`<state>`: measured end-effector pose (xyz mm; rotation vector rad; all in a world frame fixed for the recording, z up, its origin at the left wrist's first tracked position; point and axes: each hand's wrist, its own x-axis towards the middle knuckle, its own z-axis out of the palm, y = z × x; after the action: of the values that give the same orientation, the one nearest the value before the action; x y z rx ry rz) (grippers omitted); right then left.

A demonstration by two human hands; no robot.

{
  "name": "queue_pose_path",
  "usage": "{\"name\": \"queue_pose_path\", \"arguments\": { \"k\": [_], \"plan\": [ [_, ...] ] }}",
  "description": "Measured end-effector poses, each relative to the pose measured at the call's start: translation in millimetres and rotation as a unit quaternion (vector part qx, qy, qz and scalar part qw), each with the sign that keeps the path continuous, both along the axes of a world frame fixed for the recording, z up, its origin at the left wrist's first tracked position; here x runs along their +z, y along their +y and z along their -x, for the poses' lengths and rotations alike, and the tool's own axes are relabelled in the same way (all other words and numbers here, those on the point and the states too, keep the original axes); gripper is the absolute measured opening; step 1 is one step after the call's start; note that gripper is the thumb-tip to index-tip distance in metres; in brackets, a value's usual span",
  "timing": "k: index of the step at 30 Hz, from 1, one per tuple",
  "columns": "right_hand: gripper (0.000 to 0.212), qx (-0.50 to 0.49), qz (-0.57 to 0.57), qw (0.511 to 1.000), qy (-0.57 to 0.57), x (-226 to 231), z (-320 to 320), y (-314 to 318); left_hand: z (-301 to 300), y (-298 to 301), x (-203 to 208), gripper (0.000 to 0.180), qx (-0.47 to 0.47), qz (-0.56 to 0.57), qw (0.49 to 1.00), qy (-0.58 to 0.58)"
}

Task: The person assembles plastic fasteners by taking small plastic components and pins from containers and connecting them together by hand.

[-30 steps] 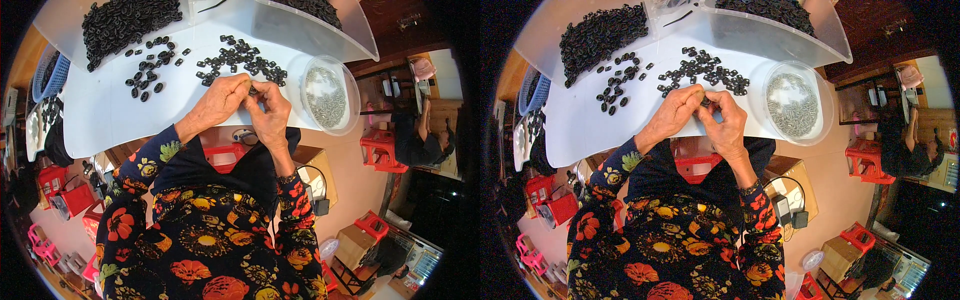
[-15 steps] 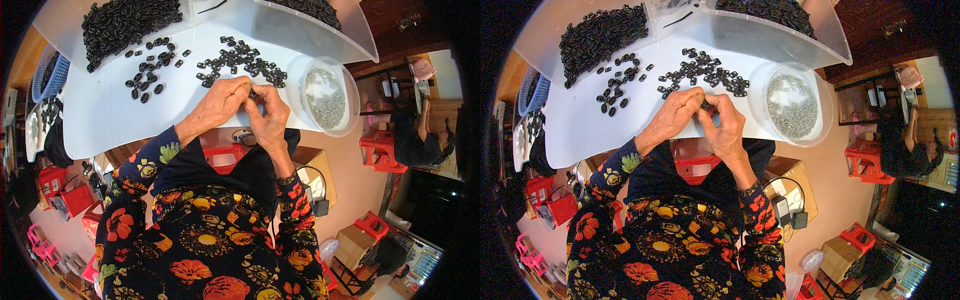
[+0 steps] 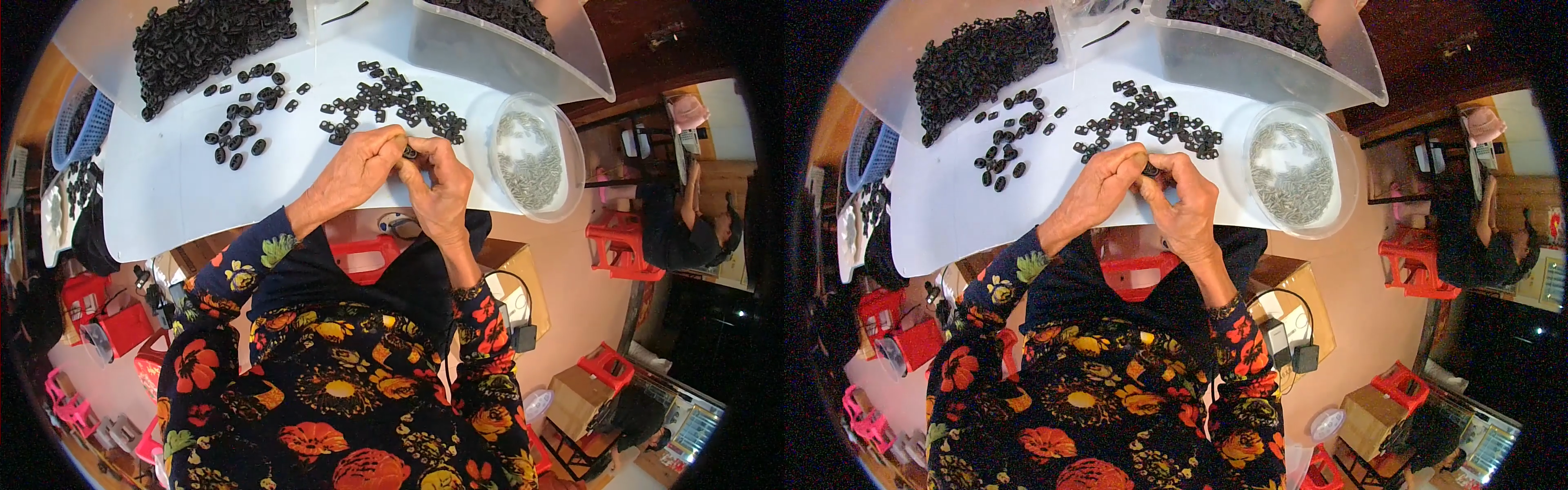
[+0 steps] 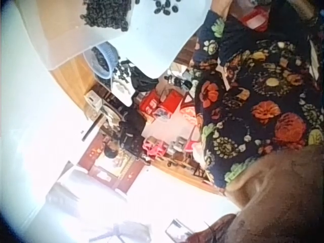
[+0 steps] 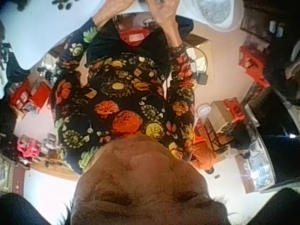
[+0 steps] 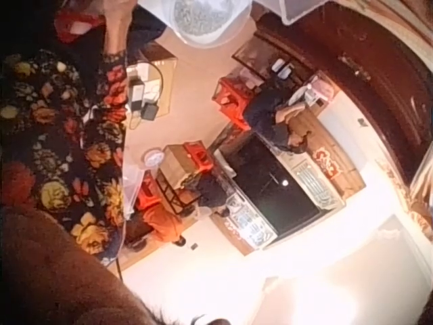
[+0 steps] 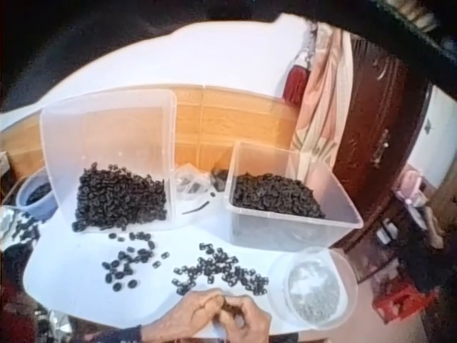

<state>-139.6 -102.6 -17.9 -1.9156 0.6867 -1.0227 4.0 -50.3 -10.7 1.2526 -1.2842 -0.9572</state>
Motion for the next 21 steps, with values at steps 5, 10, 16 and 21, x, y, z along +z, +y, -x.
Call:
{"name": "queue_pose_path", "arguments": {
  "k": [5, 10, 16, 21],
  "plan": [
    [0.027, -0.009, -0.042, 0.999, -0.013, -1.3, -1.9, 0.9, 3.1, 1.2, -1.9, 0.026, 0.02, 0.011, 0.999, 0.032],
    [0.028, -0.013, -0.035, 0.999, -0.013, -4.7, -1.6, 0.0, 2.6, -0.1, -6.7, 0.026, 0.025, 0.01, 1.0, 0.012],
    [0.024, -0.016, -0.031, 0.999, 0.009, 4.0, 0.0, 2.2, 4.4, 0.9, -4.0, 0.026, 0.028, 0.006, 1.0, 0.01],
    [0.022, -0.018, -0.044, 0.999, 0.022, 2.1, 2.3, 2.8, 2.8, 2.7, 1.8, 0.026, 0.022, 0.03, 0.999, 0.002]
  ]
}}
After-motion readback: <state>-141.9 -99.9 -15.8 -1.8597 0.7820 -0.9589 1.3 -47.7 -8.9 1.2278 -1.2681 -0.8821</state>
